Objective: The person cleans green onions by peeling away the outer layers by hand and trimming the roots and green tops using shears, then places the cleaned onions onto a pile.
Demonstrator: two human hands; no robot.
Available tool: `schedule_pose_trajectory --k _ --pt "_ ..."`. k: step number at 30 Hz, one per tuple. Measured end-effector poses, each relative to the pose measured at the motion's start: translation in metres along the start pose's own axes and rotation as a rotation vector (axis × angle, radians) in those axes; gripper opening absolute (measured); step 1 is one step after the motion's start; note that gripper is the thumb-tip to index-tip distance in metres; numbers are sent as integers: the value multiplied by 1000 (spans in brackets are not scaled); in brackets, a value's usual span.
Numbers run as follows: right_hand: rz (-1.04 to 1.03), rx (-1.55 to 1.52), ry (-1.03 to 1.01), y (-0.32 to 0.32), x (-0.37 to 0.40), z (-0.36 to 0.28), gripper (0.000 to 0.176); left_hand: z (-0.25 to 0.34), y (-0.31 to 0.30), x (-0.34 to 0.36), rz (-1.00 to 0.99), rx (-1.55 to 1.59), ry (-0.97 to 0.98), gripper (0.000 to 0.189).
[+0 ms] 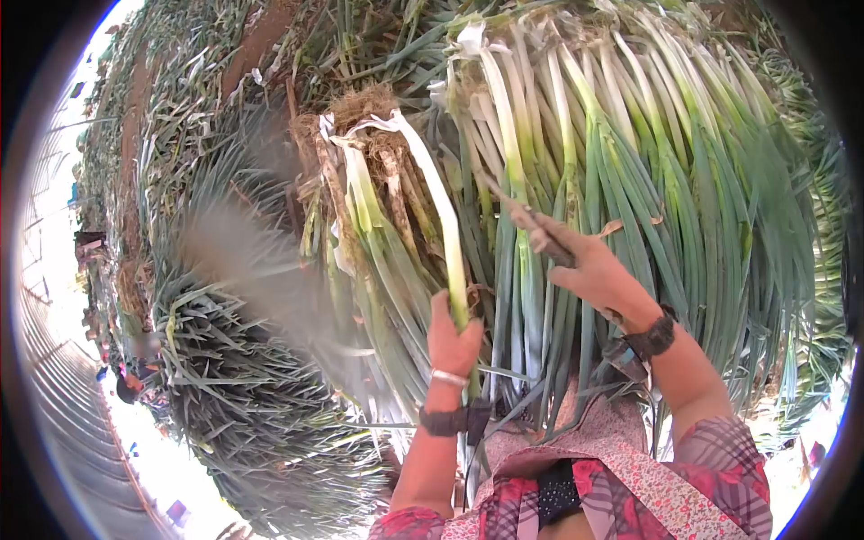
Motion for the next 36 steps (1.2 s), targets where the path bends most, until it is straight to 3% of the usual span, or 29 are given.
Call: schedule_pose_trajectory --k 1,5,7,11,12,14,16,17,19,20,21,23,25,26,29,31,34,36 --pt "-71 36 106 7 -5 -1 71 -12 -7 14 19 39 27 56" --pt "-199 275 -205 61 -37 21 75 -42 -35 60 -47 143 18 60" --pt "-192 290 -349 80 -56 11 76 -18 -46 75 -85 494 -97 61" --pt "-162 274 -592 73 -88 -48 67 -11 -50 88 -64 603 -57 63" --pt "-218 343 -536 66 -92 -69 63 -4 -53 87 -24 581 -47 63" --pt "15 293 -635 60 -105 -93 43 11 -58 85 21 537 -24 61" --pt "189 297 -700 31 -86 -152 38 22 -66 81 30 465 85 57" --pt "272 275 -874 19 -82 -164 43 29 -71 77 99 276 172 58" --pt "174 84 -838 0 -50 -182 62 45 -71 56 294 73 469 61" --pt "129 -12 -818 -8 -34 -191 72 54 -66 44 303 164 457 60" --pt "204 108 -731 -21 -27 -178 68 65 -59 28 316 261 448 60" --pt "322 319 -486 -51 -20 -130 58 77 -41 -9 342 140 471 58" --pt "211 491 -356 -73 15 -74 64 78 -13 -42 301 257 463 56" --pt "170 465 -181 -76 40 -57 65 75 2 -57 298 260 432 54" --pt "70 510 -9 -78 92 -23 67 58 42 -92 284 222 403 51" --pt "-46 493 337 -77 103 -20 66 47 58 -102 95 282 186 51" --pt "-108 521 183 -76 94 9 69 42 50 -98 137 240 122 55" --pt "-74 487 212 -79 76 -1 67 42 39 -99 133 201 100 57"
Point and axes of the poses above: each hand's wrist, its own x-axis away from the middle knuckle, its own y-axis out of the palm, z = x × y, the point moved 1 cm from there along -x, towards the middle knuckle, and after that the axes turned 14 degrees about -x, right-handed, at the moved point
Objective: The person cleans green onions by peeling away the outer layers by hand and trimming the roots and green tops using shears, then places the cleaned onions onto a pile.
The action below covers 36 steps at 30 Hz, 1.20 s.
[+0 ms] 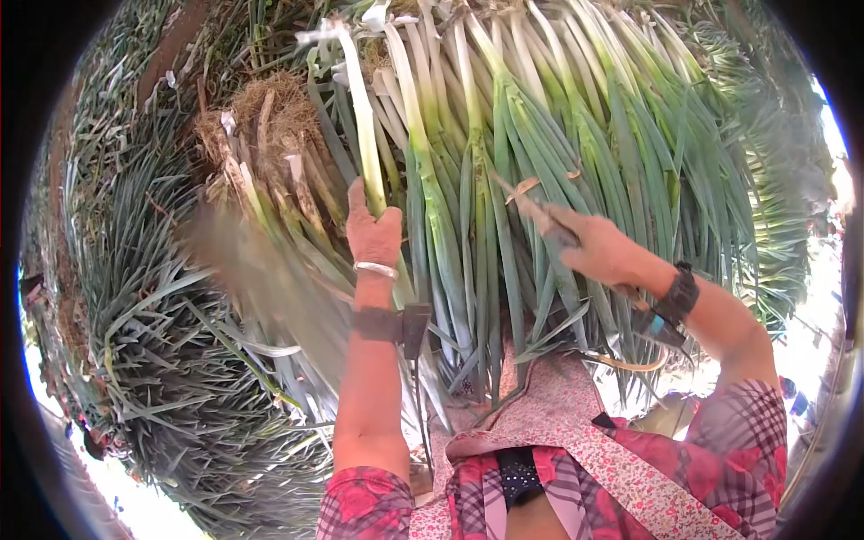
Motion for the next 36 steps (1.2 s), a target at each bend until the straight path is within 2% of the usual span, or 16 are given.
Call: schedule_pose_trajectory --k 6,9,11,12,13,15,19,21,23,24,27,29,31,33,35,36 --pt "30 -20 -26 -4 -25 -1 59 8 -18 -22 49 -40 70 54" --pt "-68 16 19 -2 -24 3 59 14 -21 -25 24 -61 31 54" --pt "-257 -57 -69 5 -19 11 61 14 -20 -29 11 -80 16 54" --pt "-261 -53 11 3 -16 2 63 14 -19 -30 13 -68 34 54" --pt "-262 -55 11 -2 -17 -4 63 14 -19 -32 15 -57 51 54" --pt "-95 -136 -18 -12 -25 -11 64 14 -17 -37 18 -56 65 54" --pt "-38 -169 -103 -4 -39 -19 65 23 -19 -44 26 -119 87 54" --pt "-68 -170 -68 -2 -44 -21 67 30 -20 -47 15 -133 70 53" --pt "-324 -190 -90 6 -41 -24 66 32 -20 -52 -16 -115 72 53" --pt "-252 -185 -75 8 -41 -24 65 36 -20 -53 21 -105 92 51" --pt "-292 -178 28 -2 -39 -31 68 23 -4 -73 12 -189 123 46" --pt "-293 -167 -21 2 -44 -16 67 18 7 -84 -29 -188 113 44" --pt "-22 -136 -119 -8 -53 -11 65 5 27 -94 -38 -113 78 43" --pt "-88 -99 -72 -10 -62 -4 65 -4 48 -99 -101 -69 46 43" --pt "25 -167 -111 -7 -66 -2 56 -12 66 -97 -230 -186 -29 49" --pt "-4 -196 -25 -11 -67 -11 57 -21 78 -98 -279 -155 -86 59"
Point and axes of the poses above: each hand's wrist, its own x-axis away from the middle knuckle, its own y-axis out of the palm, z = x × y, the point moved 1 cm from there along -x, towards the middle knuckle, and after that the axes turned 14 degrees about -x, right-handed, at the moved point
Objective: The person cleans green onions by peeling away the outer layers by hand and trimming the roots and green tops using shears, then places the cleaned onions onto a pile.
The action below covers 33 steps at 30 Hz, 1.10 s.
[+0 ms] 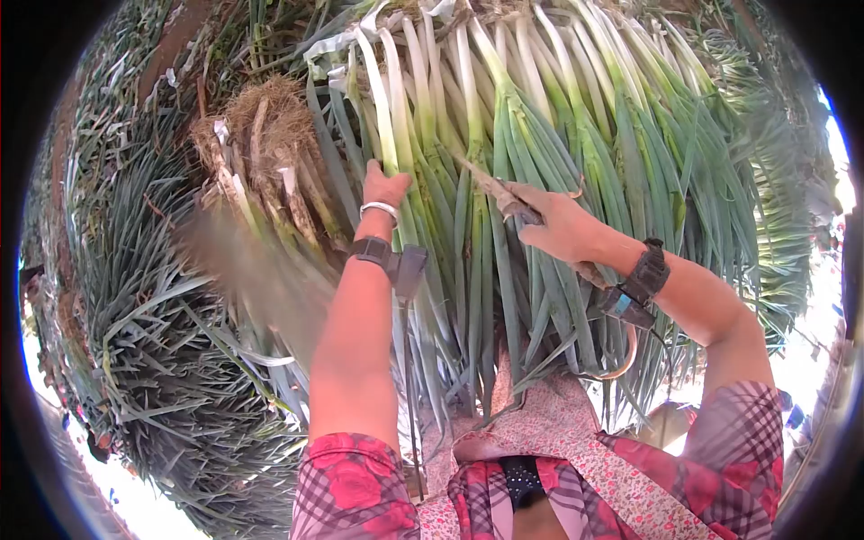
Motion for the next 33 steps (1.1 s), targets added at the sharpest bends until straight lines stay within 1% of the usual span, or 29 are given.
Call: schedule_pose_trajectory --k 1,3,4,5,7,8,9,11,12,14,15,17,18,19,21,22,23,24,25,26,27,29,30,31,32,33 --pt "3 3 1 1 1 6 57 -4 12 -1 -1 3 3 59" --pt "-115 76 -29 8 2 15 58 -3 27 1 45 -37 -22 69" --pt "-62 72 -57 5 3 14 59 0 28 5 53 -49 -35 72" --pt "-49 74 -46 2 8 13 59 1 26 10 42 -44 -24 72" --pt "-60 80 -31 -11 24 6 60 12 20 14 4 73 -35 70" --pt "-103 120 41 -13 38 4 62 16 19 12 -36 81 -27 70" --pt "-65 136 66 -20 56 3 62 16 18 9 -80 87 -24 71" --pt "82 87 106 -33 91 -1 65 0 42 -12 -48 66 44 67" --pt "101 102 115 -42 108 -9 65 9 48 -9 -56 83 60 67" --pt "286 146 261 -64 145 -19 72 29 56 7 76 -126 -2 82" --pt "301 151 269 -70 160 -14 72 42 58 18 67 -117 10 82" --pt "429 179 293 -85 183 2 72 63 56 38 19 -342 -96 97" --pt "537 215 177 -90 182 5 69 66 55 42 -27 -391 -98 103" --pt "545 218 176 -96 180 7 69 66 55 43 -26 -388 -91 103" --pt "540 191 258 -111 169 3 68 61 54 43 -23 -422 -12 103" --pt "573 232 152 -116 160 18 68 53 58 40 -4 -399 -16 103" --pt "556 229 138 -115 158 24 68 37 70 36 8 -403 -34 103" --pt "490 206 80 -110 150 26 68 14 83 27 32 -361 55 102" --pt "419 185 8 -103 135 26 68 -5 83 15 71 -321 141 100" --pt "337 179 -117 -90 124 24 69 -10 84 13 90 -293 132 97" --pt "302 176 -154 -79 110 12 69 -9 87 18 104 -267 126 94" --pt "139 106 -17 -57 86 -24 70 13 80 31 96 -336 21 88" --pt "103 163 -52 -51 66 -26 70 24 76 37 119 -333 4 88" --pt "90 171 -72 -44 46 -27 70 34 72 44 102 -360 -35 84" --pt "104 202 -132 -38 24 -29 70 42 70 48 84 -387 -76 80" --pt "121 229 -188 -32 5 -32 69 48 71 53 101 -386 -86 80"
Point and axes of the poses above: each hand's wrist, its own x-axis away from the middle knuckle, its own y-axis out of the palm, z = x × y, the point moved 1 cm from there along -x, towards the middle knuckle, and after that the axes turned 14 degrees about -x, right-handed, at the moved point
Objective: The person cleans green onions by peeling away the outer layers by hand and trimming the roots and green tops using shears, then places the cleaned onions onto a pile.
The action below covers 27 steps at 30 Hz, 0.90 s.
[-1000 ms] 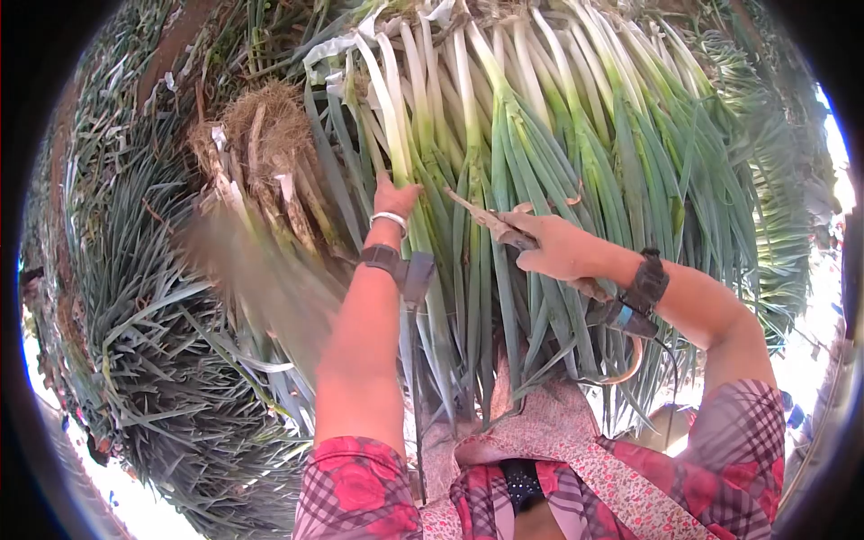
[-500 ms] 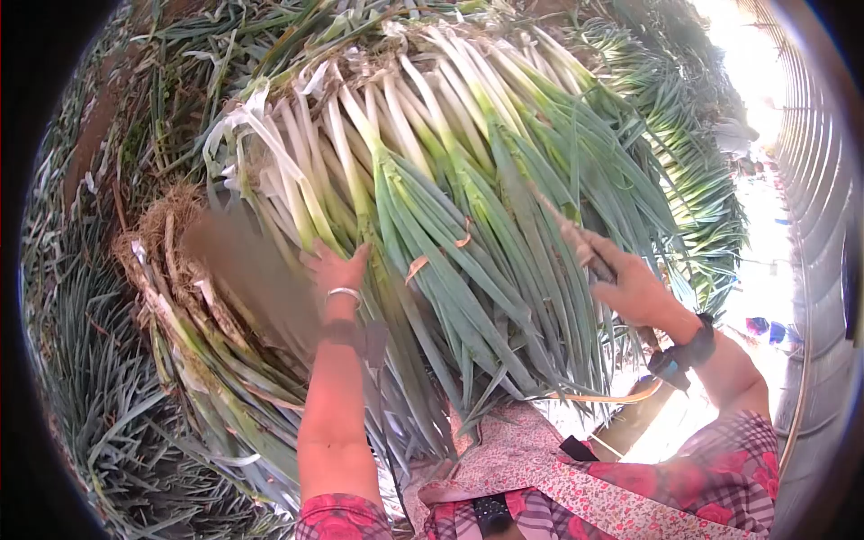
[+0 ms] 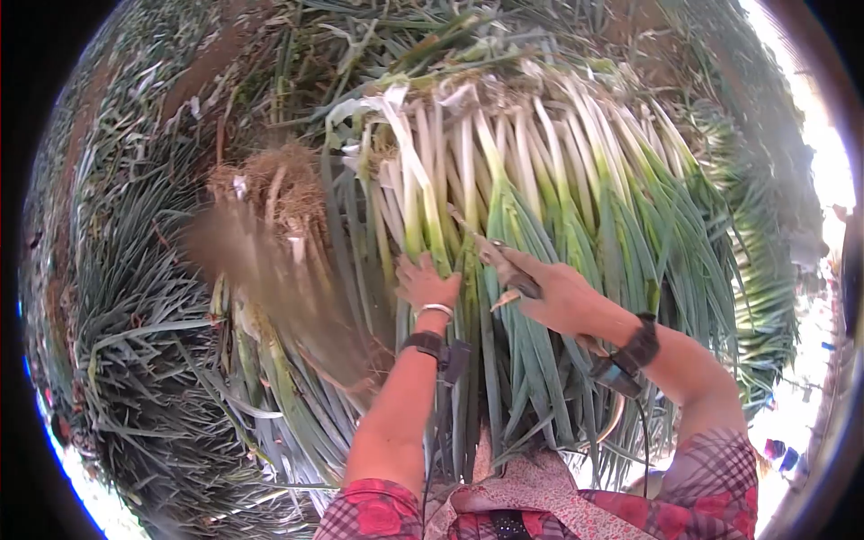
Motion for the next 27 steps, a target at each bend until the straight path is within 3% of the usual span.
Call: schedule_pose_trajectory --k 4,6,8,10,11,12,13,15,16,17,18,20,22,24,25,26,27 --pt "-67 35 62 17 -60 2 67 22 -5 27 59 -226 111 71" --pt "51 203 -32 25 -88 18 66 32 -5 46 65 -161 243 67" --pt "71 186 -66 21 -111 24 64 30 10 54 6 -57 319 65" --pt "150 239 20 7 -130 33 64 16 12 53 -57 44 400 63" --pt "409 139 32 8 -140 55 60 1 5 49 83 11 468 65" --pt "470 56 75 4 -128 40 62 -13 -3 43 221 -21 537 68" --pt "399 33 27 6 -118 33 63 -25 -18 30 266 -112 438 68" --pt "315 -11 -10 24 -93 26 65 -74 -17 -16 413 96 220 71" --pt "161 -19 9 37 -83 20 67 -92 -13 -38 422 100 109 79" --pt "12 -24 25 50 -75 18 68 -100 -14 -57 324 130 -36 94" --pt "7 -34 26 62 -70 23 68 -103 -10 -74 322 120 -39 94" --pt "-35 -63 -42 86 -64 34 69 -114 11 -106 -14 160 -383 103" --pt "-49 -80 31 97 -60 33 70 -113 25 -113 -88 149 -440 109" --pt "-60 -97 95 105 -61 40 71 -100 40 -114 -51 -92 -458 107" --pt "-52 -144 66 112 -61 48 71 -105 41 -117 -41 -9 -470 92" --pt "-39 -196 41 119 -59 55 72 -115 52 -120 -44 -28 -468 92" --pt "-54 -196 48 124 -59 60 73 -133 74 -129 -17 196 -340 78"
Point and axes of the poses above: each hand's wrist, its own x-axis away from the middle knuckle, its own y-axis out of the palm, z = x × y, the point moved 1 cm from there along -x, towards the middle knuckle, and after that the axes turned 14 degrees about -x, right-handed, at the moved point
